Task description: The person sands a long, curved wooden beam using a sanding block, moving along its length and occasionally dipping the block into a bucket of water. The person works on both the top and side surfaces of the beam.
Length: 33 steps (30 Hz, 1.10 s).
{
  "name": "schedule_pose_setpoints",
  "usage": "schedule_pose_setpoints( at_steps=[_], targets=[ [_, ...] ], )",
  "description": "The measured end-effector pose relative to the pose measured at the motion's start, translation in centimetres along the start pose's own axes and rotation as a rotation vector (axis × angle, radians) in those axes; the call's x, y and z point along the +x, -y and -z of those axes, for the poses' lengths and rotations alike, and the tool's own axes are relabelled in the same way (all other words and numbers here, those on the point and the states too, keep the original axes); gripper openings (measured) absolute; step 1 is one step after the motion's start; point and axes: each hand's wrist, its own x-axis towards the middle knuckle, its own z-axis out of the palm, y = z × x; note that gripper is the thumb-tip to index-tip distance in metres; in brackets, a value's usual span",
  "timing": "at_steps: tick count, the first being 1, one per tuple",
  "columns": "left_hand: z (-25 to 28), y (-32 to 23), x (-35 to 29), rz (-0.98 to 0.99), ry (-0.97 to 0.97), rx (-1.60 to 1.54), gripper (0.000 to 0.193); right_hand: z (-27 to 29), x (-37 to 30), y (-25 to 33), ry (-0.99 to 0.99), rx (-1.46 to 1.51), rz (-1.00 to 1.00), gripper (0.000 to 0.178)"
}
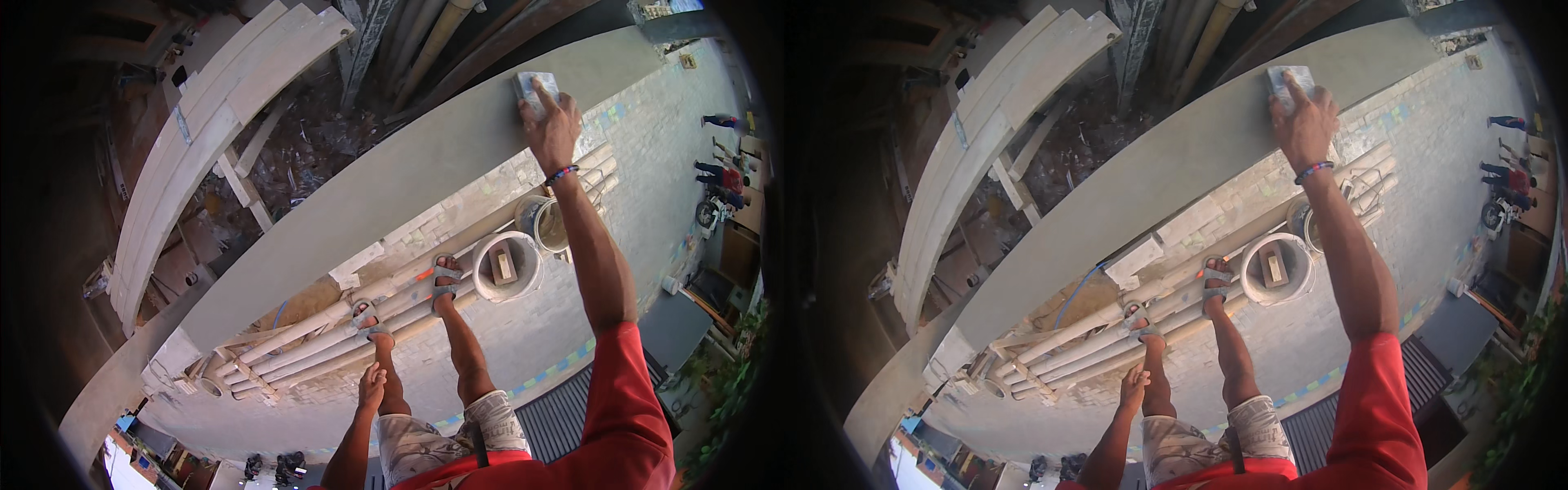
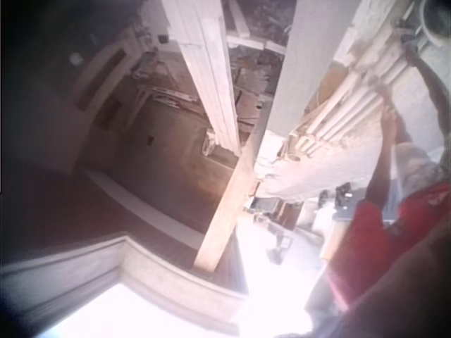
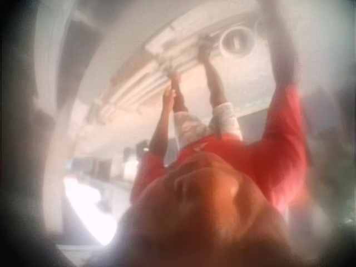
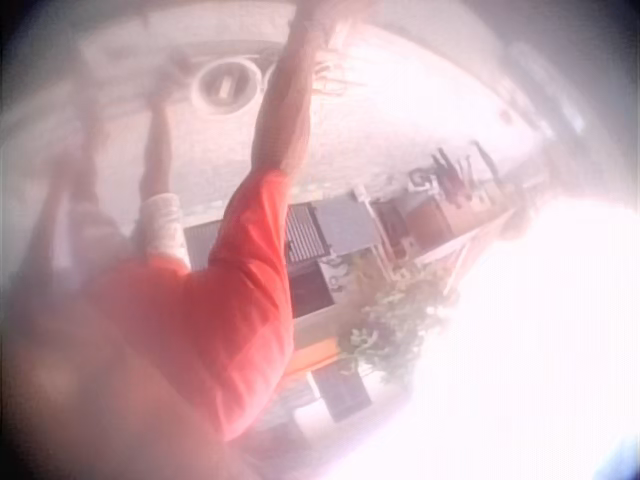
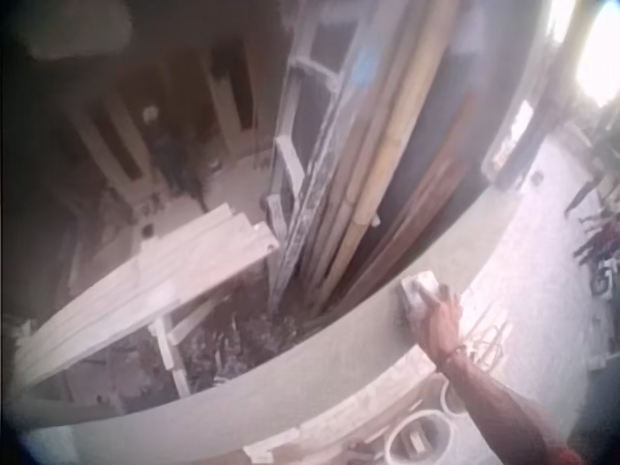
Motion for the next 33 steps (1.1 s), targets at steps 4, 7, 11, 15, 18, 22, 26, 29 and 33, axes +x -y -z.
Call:
schedule_pose_setpoints(
  at_steps=[4, 7, 11, 15, 18, 22, 26, 29, 33],
  targets=[
    [-0.3, 0.2, 1.0, 0.019, -0.019, 0.003, 0.054, -1.4, -6.5, 7.5, 0.061, 0.066, 0.384, 0.049],
    [0.4, 0.9, -0.1, -0.022, -0.024, -0.057, 0.055, -0.1, -5.5, 4.0, 0.045, -0.047, 0.294, 0.047],
    [0.5, 2.2, 0.4, 0.029, 0.01, 0.067, 0.057, -0.9, -3.4, 4.6, -0.019, -0.021, 0.102, 0.047],
    [0.8, 3.0, 0.5, 0.061, -0.028, -0.04, 0.06, -1.2, -7.1, 6.8, 0.023, -0.014, 0.334, 0.049],
    [1.3, 3.2, 0.0, 0.034, 0.016, -0.013, 0.061, -0.1, -4.6, 3.8, 0.036, -0.104, 0.114, 0.049],
    [1.5, 6.3, 1.0, 0.031, -0.019, 0.005, 0.06, -1.3, -6.0, 8.9, 0.033, 0.024, 0.21, 0.049],
    [1.9, 6.1, 0.3, 0.089, -0.033, -0.078, 0.057, -0.6, -7.3, 5.5, 0.06, -0.008, 0.34, 0.05],
    [1.8, 4.2, -0.2, 0.012, 0.0, -0.054, 0.058, 0.2, -1.0, -0.1, -0.049, -0.118, 0.052, 0.045],
    [1.7, 3.6, 0.7, 0.063, -0.021, 0.02, 0.055, -0.9, -2.1, 2.2, -0.003, 0.011, 0.206, 0.045]
  ],
)
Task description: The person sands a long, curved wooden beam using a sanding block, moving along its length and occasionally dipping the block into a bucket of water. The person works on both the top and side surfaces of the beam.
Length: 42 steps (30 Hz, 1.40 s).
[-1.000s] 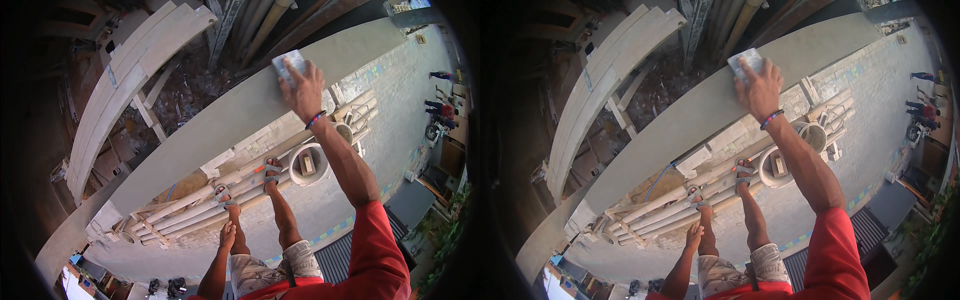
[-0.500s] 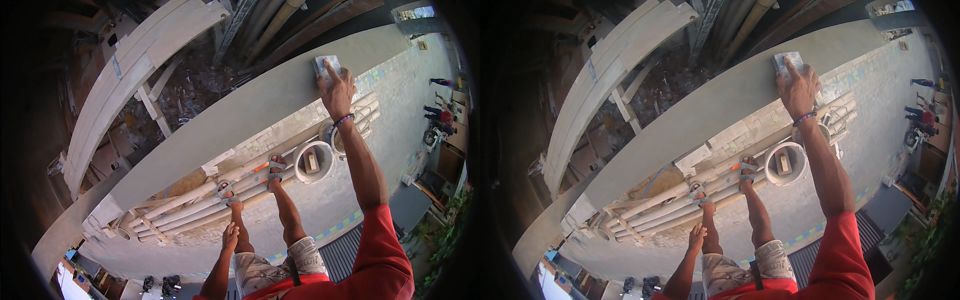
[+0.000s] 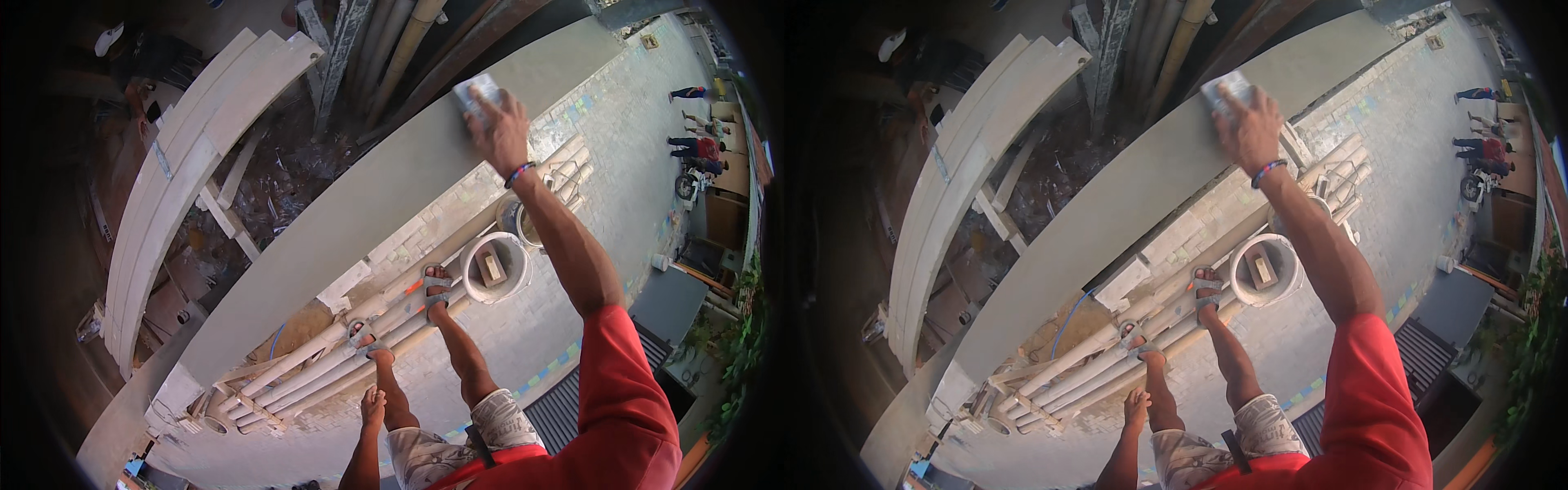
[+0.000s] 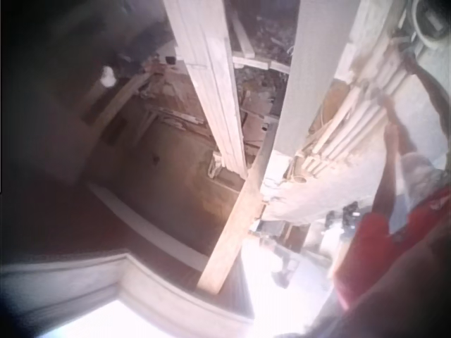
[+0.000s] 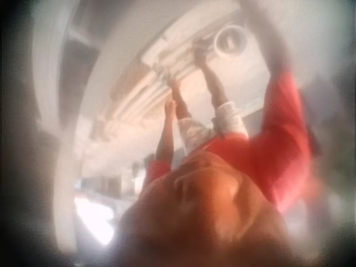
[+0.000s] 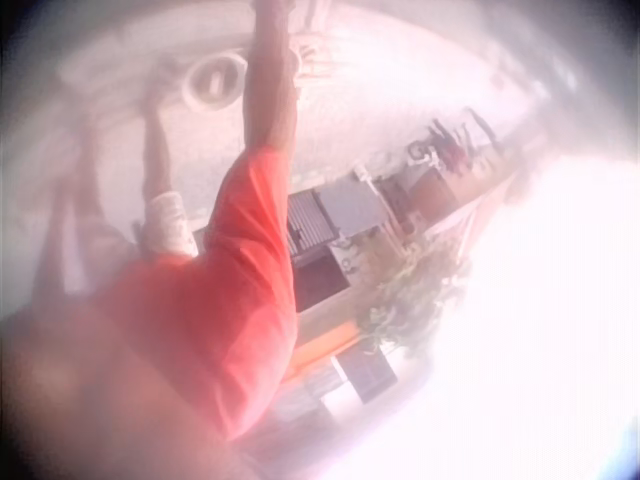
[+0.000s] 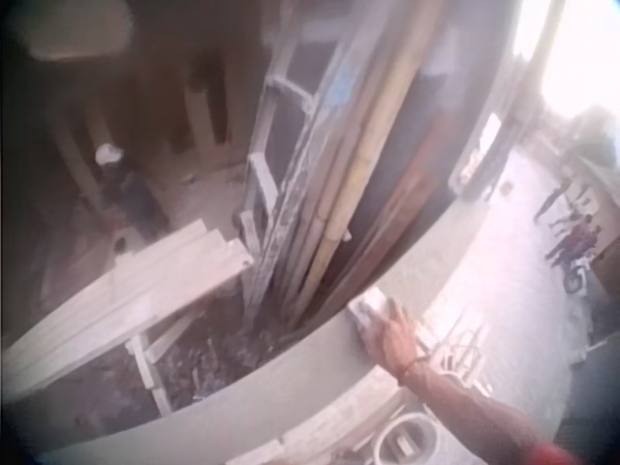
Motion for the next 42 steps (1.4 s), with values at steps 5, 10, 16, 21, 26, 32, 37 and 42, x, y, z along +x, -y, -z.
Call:
schedule_pose_setpoints(
  at_steps=[5, 10, 16, 21, 26, 32, 37, 42],
  targets=[
    [0.2, -0.5, -0.8, 0.005, 0.0, -0.047, 0.054, 1.3, -0.4, -6.9, -0.019, -0.08, 0.184, 0.047],
    [0.5, 0.7, 1.3, 0.0, 0.002, 0.022, 0.052, 1.5, 6.8, -12.9, -0.033, -0.14, -0.229, 0.044],
    [-1.0, -1.7, 1.0, 0.009, 0.011, -0.04, 0.054, 0.3, -0.6, -5.5, 0.028, -0.035, 0.366, 0.053],
    [-3.5, -4.3, 0.5, -0.069, 0.023, 0.191, 0.049, 2.4, 7.8, -15.0, -0.003, -0.168, -0.256, 0.044],
    [-9.2, -15.4, -0.5, -0.526, -0.008, 0.22, 0.041, 0.6, 0.3, -4.6, 0.009, 0.019, 0.271, 0.049],
    [-10.4, -30.1, -4.9, -1.101, -0.09, 0.466, 0.055, 2.8, 7.0, -14.6, -0.008, -0.163, -0.251, 0.041],
    [-12.6, -38.7, -1.1, -1.137, -0.337, 0.82, 0.088, 0.5, -0.4, -2.8, 0.064, 0.106, 0.219, 0.045],
    [-11.4, -43.5, 1.0, -1.124, -0.404, 0.987, 0.09, 2.7, 3.6, -11.7, -0.016, -0.084, -0.096, 0.042]
  ],
)
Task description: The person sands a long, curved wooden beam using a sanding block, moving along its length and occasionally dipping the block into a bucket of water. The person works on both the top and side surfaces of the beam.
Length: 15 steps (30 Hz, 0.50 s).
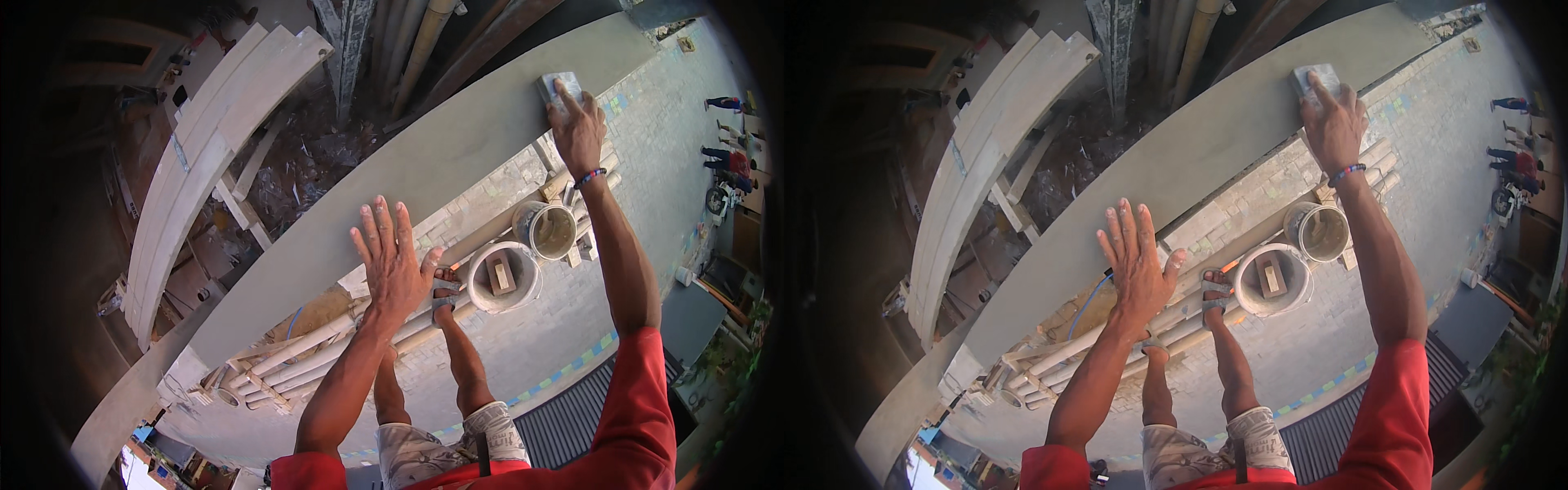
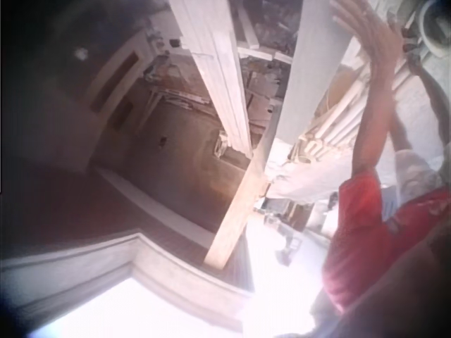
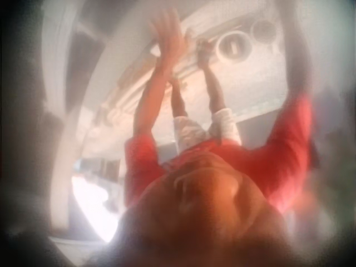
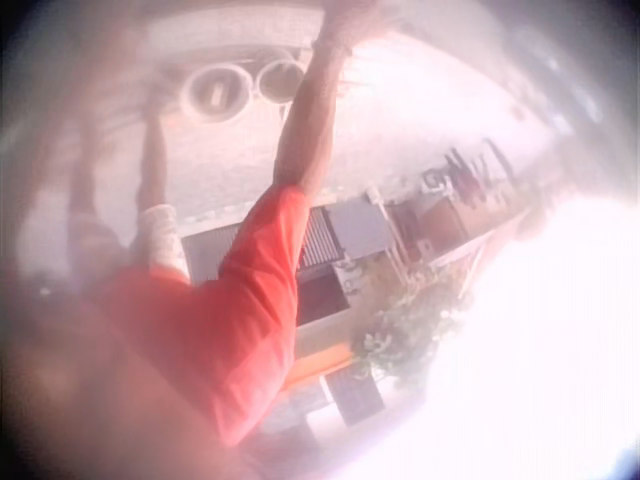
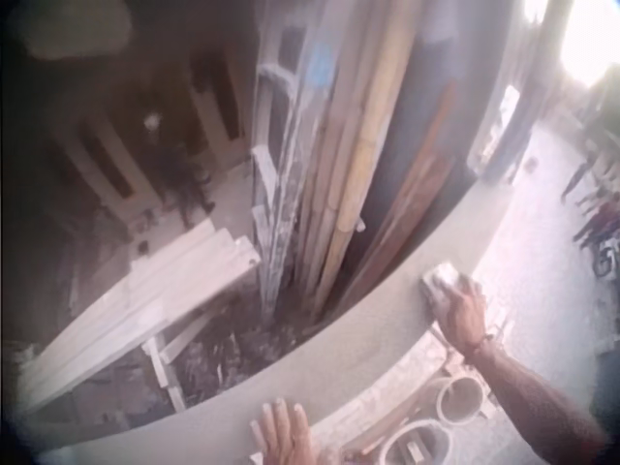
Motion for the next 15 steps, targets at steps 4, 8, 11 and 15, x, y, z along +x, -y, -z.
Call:
schedule_pose_setpoints(
  at_steps=[4, 8, 11, 15],
  targets=[
    [-0.1, -0.5, 2.9, 0.009, -0.043, 0.022, 0.088, -1.6, -2.3, 7.4, -0.048, 0.118, 0.127, 0.043],
    [-1.1, 0.0, 3.2, 0.032, -0.033, 0.041, 0.086, 0.0, -6.8, 8.8, 0.124, 0.158, 0.498, 0.052],
    [-1.2, -1.4, 3.8, -0.014, -0.022, 0.014, 0.085, 0.6, -1.5, -0.3, -0.024, -0.017, 0.174, 0.047],
    [-1.4, -2.3, 4.8, -0.047, -0.032, 0.019, 0.085, -1.1, -0.4, 4.8, 0.018, 0.1, 0.027, 0.045]
  ],
)
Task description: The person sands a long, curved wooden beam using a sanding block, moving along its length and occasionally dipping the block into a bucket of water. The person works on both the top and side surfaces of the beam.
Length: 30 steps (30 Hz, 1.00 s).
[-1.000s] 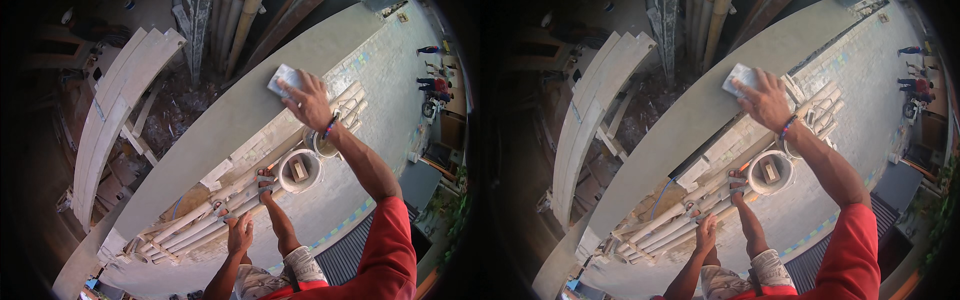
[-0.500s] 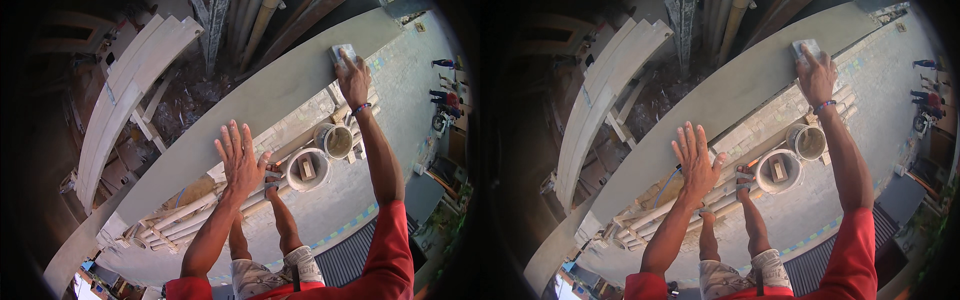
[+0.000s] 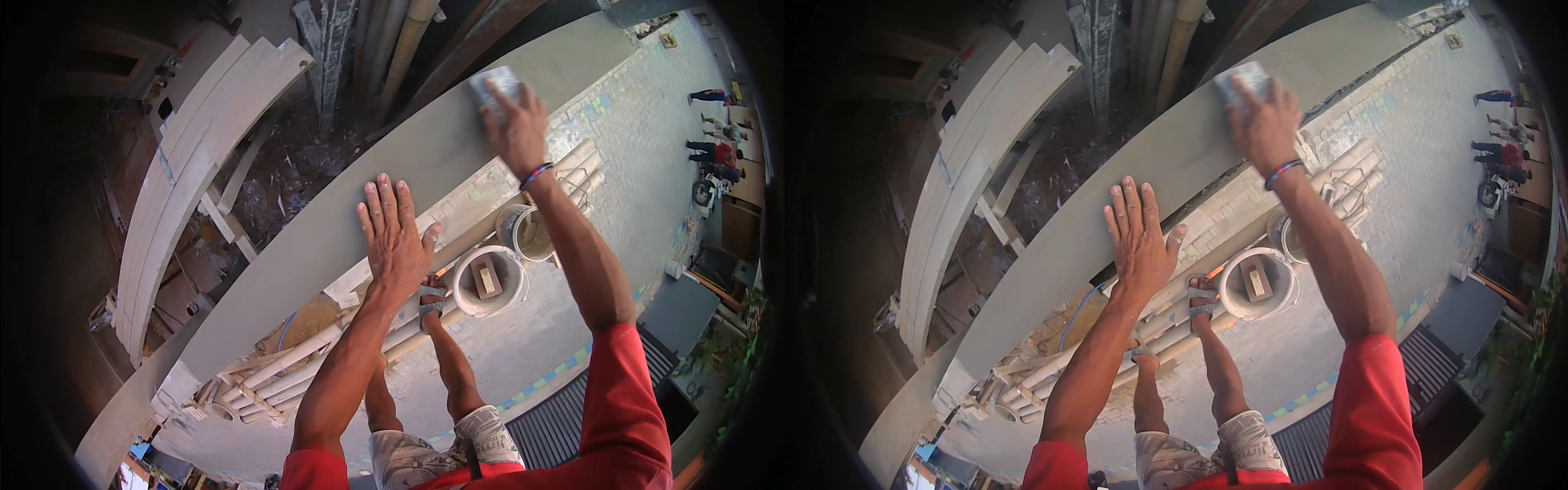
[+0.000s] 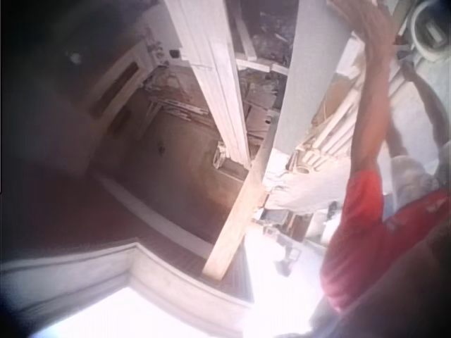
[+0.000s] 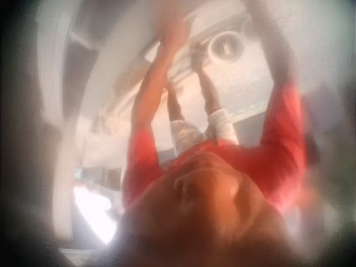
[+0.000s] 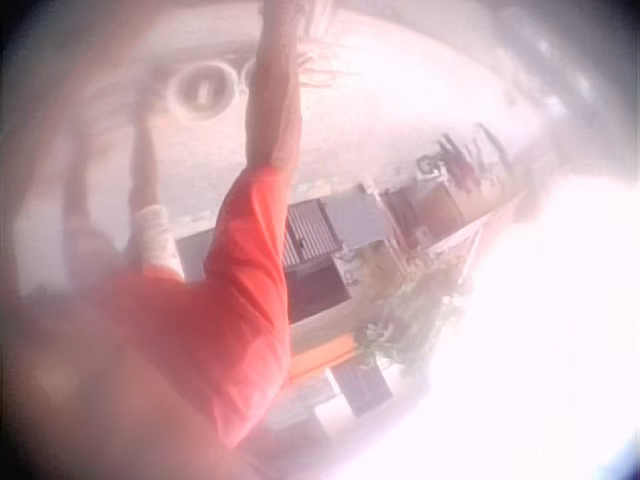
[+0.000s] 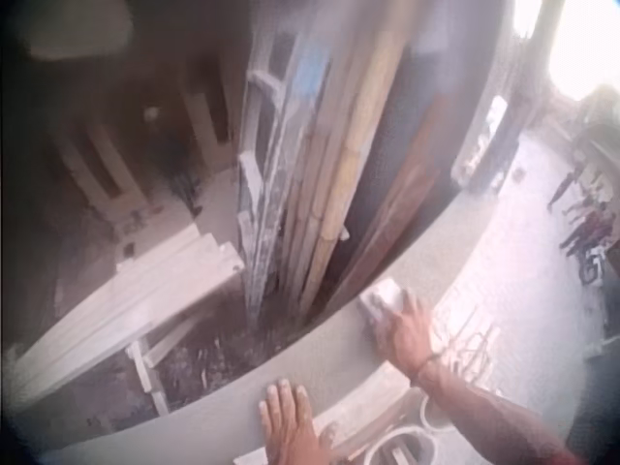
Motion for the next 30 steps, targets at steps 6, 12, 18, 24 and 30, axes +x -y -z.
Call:
schedule_pose_setpoints(
  at_steps=[6, 12, 18, 24, 30],
  targets=[
    [0.5, 0.1, 2.0, -0.036, -0.007, 0.044, 0.083, 0.5, -1.9, -2.3, 0.05, -0.027, 0.341, 0.049],
    [-0.7, -2.3, 4.4, -0.117, -0.032, 0.023, 0.082, 1.9, 9.2, -13.5, -0.03, -0.179, -0.414, 0.042],
    [-1.0, -1.5, 5.0, -0.065, 0.014, 0.128, 0.081, 0.1, -1.4, -2.9, 0.047, 0.017, 0.404, 0.051],
    [-1.7, -2.6, 5.7, -0.097, 0.004, 0.039, 0.084, 2.7, 12.0, -18.7, -0.029, -0.209, -0.321, 0.044],
    [-1.4, -1.7, 5.3, -0.097, -0.021, -0.06, 0.088, -1.0, 4.8, -7.9, -0.056, -0.064, 0.167, 0.043]
  ],
)
